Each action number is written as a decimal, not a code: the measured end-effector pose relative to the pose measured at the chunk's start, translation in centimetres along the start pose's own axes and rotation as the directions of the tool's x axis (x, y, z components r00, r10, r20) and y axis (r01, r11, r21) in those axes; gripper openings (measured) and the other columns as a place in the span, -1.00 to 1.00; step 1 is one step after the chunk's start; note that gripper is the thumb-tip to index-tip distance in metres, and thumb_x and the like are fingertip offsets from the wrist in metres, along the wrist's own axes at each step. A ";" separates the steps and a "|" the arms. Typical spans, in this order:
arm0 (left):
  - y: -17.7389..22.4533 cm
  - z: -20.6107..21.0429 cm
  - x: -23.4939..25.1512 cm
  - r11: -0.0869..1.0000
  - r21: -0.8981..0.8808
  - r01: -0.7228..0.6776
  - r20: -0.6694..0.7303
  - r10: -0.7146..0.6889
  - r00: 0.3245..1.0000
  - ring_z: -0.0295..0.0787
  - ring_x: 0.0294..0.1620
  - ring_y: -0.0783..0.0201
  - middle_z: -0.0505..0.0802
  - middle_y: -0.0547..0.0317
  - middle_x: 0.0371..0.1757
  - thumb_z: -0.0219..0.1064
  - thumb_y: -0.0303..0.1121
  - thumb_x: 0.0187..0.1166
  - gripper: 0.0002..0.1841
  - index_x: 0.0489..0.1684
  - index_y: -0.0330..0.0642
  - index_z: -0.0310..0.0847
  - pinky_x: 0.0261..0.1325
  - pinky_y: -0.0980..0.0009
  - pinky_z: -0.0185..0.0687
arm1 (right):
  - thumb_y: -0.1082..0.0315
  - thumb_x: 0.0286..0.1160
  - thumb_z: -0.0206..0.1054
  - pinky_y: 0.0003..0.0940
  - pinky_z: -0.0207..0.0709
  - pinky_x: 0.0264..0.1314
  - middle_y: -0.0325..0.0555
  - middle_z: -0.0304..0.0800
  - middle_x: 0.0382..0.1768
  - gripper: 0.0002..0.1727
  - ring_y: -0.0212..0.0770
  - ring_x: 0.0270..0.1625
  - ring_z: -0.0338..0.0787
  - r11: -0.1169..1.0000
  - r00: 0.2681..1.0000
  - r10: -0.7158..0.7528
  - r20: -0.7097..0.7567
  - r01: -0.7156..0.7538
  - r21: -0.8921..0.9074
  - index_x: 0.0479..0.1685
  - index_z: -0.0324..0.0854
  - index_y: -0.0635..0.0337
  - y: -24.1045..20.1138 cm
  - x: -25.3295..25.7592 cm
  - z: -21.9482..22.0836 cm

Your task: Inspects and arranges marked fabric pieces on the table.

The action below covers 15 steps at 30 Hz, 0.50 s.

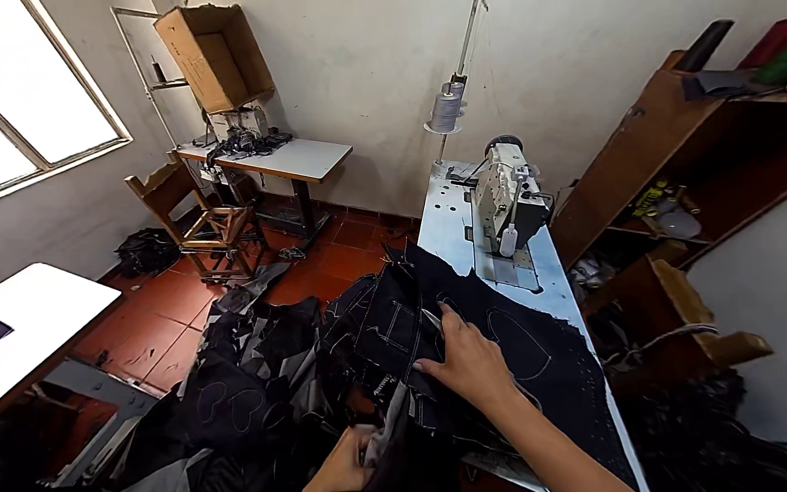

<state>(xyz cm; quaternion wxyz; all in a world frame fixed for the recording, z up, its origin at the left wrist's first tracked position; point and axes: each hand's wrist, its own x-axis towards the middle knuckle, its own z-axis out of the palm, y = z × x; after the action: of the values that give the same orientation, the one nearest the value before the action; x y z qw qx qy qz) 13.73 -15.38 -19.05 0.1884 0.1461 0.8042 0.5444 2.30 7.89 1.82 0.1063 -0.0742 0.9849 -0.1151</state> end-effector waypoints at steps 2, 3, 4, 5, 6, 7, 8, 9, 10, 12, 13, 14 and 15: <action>1.9 0.4 -2.7 0.992 0.021 -0.121 -0.137 0.123 0.983 0.87 -0.07 0.03 0.90 -0.21 -0.21 0.45 -0.50 0.37 -0.84 -0.35 -0.51 0.80 0.17 0.00 0.72 | -0.33 0.12 0.62 0.18 0.68 0.10 0.25 0.42 0.64 0.13 0.33 0.43 0.66 0.998 0.996 -0.025 -0.086 0.020 -0.054 0.57 0.37 0.37 -0.4 -0.9 -0.7; 2.9 0.4 -3.9 0.983 0.050 -0.179 -0.226 0.186 0.956 0.85 0.06 0.00 0.89 -0.24 -0.12 0.44 -0.50 0.37 -0.85 -0.40 -0.49 0.82 0.29 0.00 0.70 | -0.35 0.16 0.57 0.17 0.70 -0.04 0.33 0.55 0.46 0.03 0.37 0.34 0.69 0.995 0.983 -0.067 -0.173 0.053 -0.084 0.39 0.50 0.41 -0.4 -1.7 -0.8; 4.0 0.2 -4.8 0.973 0.043 -0.225 -0.294 0.228 0.928 0.78 0.24 -0.04 0.86 -0.32 0.04 0.42 -0.51 0.38 -0.84 -0.37 -0.50 0.83 0.45 0.00 0.61 | -0.44 0.23 0.45 0.13 0.72 -0.23 0.36 0.69 0.23 -0.04 0.40 0.19 0.76 0.988 0.941 -0.139 -0.308 0.109 -0.114 0.19 0.61 0.42 -0.1 -2.6 -0.4; 5.0 0.0 -5.3 0.966 -0.002 -0.258 -0.348 0.241 0.906 0.69 0.43 0.00 0.81 -0.35 0.22 0.38 -0.52 0.40 -0.83 -0.29 -0.51 0.84 0.60 0.06 0.51 | -0.50 0.38 0.21 0.08 0.70 -0.38 0.31 0.77 0.00 -0.07 0.37 0.01 0.82 0.976 0.871 -0.211 -0.444 0.164 -0.142 0.01 0.68 0.39 0.3 -3.4 0.5; 5.9 0.1 -5.6 0.958 -0.078 -0.277 -0.408 0.223 0.885 0.64 0.49 0.09 0.79 -0.32 0.28 0.35 -0.54 0.40 -0.82 -0.26 -0.52 0.83 0.64 0.15 0.46 | -0.42 0.58 0.01 0.07 0.69 -0.41 0.26 0.78 -0.16 -0.14 0.34 -0.12 0.84 0.971 0.829 -0.238 -0.506 0.200 -0.130 -0.07 0.69 0.36 0.5 -4.4 1.3; 6.7 0.5 -5.7 0.942 -0.163 -0.294 -0.473 0.187 0.861 0.67 0.43 0.24 0.83 -0.21 0.23 0.33 -0.57 0.36 -0.81 -0.24 -0.52 0.82 0.59 0.26 0.50 | -0.24 0.72 -0.05 0.09 0.70 -0.37 0.23 0.79 -0.27 -0.26 0.32 -0.18 0.85 0.972 0.842 -0.234 -0.486 0.219 -0.089 -0.10 0.69 0.36 0.5 -5.6 1.8; 7.2 1.0 -5.6 0.916 -0.254 -0.312 -0.527 0.140 0.838 0.68 0.38 0.36 0.85 -0.10 0.21 0.33 -0.60 0.32 -0.79 -0.19 -0.53 0.81 0.55 0.35 0.52 | -0.05 0.79 -0.04 0.15 0.71 -0.26 0.25 0.79 -0.31 -0.40 0.34 -0.16 0.86 0.978 0.904 -0.204 -0.375 0.207 -0.032 -0.08 0.67 0.37 0.5 -7.0 1.8; 7.7 1.6 -5.5 0.879 -0.337 -0.338 -0.579 0.089 0.810 0.70 0.31 0.44 0.85 -0.01 0.17 0.33 -0.63 0.27 -0.74 -0.11 -0.55 0.77 0.51 0.39 0.55 | 0.08 0.81 0.01 0.23 0.69 -0.12 0.31 0.81 -0.27 -0.51 0.39 -0.08 0.85 0.987 0.966 -0.154 -0.209 0.162 0.020 -0.01 0.66 0.38 0.4 -8.0 1.5; 8.2 2.1 -5.4 0.842 -0.397 -0.365 -0.627 0.042 0.778 0.75 0.19 0.52 0.86 0.13 0.09 0.33 -0.66 0.21 -0.68 -0.02 -0.52 0.69 0.41 0.42 0.63 | 0.13 0.81 0.08 0.29 0.67 -0.06 0.35 0.82 -0.22 -0.56 0.41 -0.03 0.85 0.993 0.991 -0.110 -0.073 0.113 0.038 0.02 0.67 0.38 0.3 -8.6 1.2; 9.3 2.9 -5.4 0.794 -0.455 -0.403 -0.685 -0.024 0.728 0.70 -0.09 0.57 0.73 0.38 -0.17 0.28 -0.72 0.07 -0.61 -0.13 -0.22 0.36 0.11 0.45 0.67 | 0.15 0.75 0.22 0.31 0.65 -0.03 0.35 0.85 -0.17 -0.62 0.39 0.01 0.86 0.999 0.996 -0.053 0.073 0.053 0.001 0.08 0.69 0.35 0.3 -8.8 1.4; 9.7 3.2 -5.5 0.773 -0.451 -0.447 -0.717 -0.015 0.697 0.71 -0.09 0.57 0.72 0.42 -0.17 0.28 -0.75 -0.02 -0.52 -0.11 -0.14 0.30 0.07 0.44 0.70 | 0.19 0.72 0.25 0.29 0.65 -0.02 0.35 0.85 -0.17 -0.65 0.39 0.02 0.87 0.999 0.995 -0.041 0.094 0.044 -0.031 0.10 0.67 0.35 0.2 -8.7 1.6; 10.0 3.3 -5.6 0.761 -0.416 -0.498 -0.744 0.030 0.667 0.72 -0.03 0.55 0.73 0.45 -0.11 0.31 -0.76 -0.10 -0.44 -0.07 -0.09 0.28 0.10 0.42 0.71 | 0.22 0.71 0.26 0.26 0.65 0.00 0.35 0.85 -0.18 -0.67 0.38 0.03 0.87 0.996 0.995 -0.039 0.094 0.046 -0.070 0.11 0.66 0.36 -0.1 -8.6 1.8; 10.2 3.3 -5.8 0.761 -0.359 -0.541 -0.757 0.102 0.646 0.70 0.07 0.55 0.74 0.47 -0.02 0.37 -0.74 -0.11 -0.39 -0.01 -0.04 0.32 0.18 0.41 0.69 | 0.25 0.70 0.27 0.22 0.67 0.00 0.35 0.86 -0.20 -0.68 0.37 0.01 0.88 0.992 0.996 -0.055 0.073 0.063 -0.110 0.11 0.66 0.38 -0.3 -8.4 2.1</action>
<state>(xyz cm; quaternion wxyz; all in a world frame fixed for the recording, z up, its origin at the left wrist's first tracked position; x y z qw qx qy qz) 20.67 -11.51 -9.80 -0.2007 0.0159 0.5763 0.7921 10.97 8.59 1.55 0.1327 -0.1129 0.9829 -0.0599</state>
